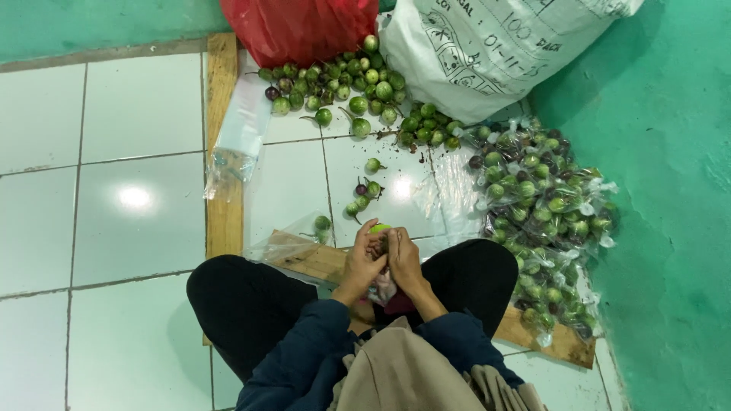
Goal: The person picks up green eggplants from the floor, wipes them with a cloth, and places them into plastic bags.
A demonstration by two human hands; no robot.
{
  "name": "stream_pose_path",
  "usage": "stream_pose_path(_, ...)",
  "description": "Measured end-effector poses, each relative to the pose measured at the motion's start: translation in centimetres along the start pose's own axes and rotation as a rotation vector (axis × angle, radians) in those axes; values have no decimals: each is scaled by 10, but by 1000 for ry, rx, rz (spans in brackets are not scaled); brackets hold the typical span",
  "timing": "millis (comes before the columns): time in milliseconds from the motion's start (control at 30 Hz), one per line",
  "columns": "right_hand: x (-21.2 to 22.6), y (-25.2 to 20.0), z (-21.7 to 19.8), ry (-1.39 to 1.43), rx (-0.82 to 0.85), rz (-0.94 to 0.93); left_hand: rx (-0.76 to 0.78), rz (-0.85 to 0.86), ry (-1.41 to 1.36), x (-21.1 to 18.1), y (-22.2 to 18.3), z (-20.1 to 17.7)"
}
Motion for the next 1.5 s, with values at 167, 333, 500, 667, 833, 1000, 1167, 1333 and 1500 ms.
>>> stream_pose_path(167, -8, 11, 3, -13, -63, -66, -40, 64, -113, 26, -1, -11)
stream_pose_path(333, -21, 2, -6, -72, -166, -81, -158, 116, -220, 21, -4, -41)
stream_pose_path(500, 40, -26, 4, 360, 80, -176, -37, 167, -108, -15, -2, -41)
stream_pose_path(667, 51, -50, 9, 326, 39, -216, -61, 343, 66, -43, -14, -30)
stream_pose_path(833, 39, -45, -1, 368, -185, -124, -99, 212, 149, -32, -17, -37)
stream_pose_path(1000, 64, -60, -20, 699, -316, 94, -86, 178, -103, -38, -22, -54)
stream_pose_path(1167, 30, -53, 15, 833, -136, 186, -32, 435, 283, -59, -35, -39)
stream_pose_path(1333, -12, -47, 27, 816, -157, 188, 28, 738, 577, -52, -59, -12)
stream_pose_path(1500, -8, -46, 21, 768, -266, 126, 37, 169, 84, -3, -47, -27)
Point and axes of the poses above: each hand's wrist, its own y-axis towards the middle knuckle, its own z-axis out of the palm, x = y × z, the point moved 9 cm from there along y, towards the middle knuckle, and after that the axes turned 4 degrees about z, right-handed, at the moved point
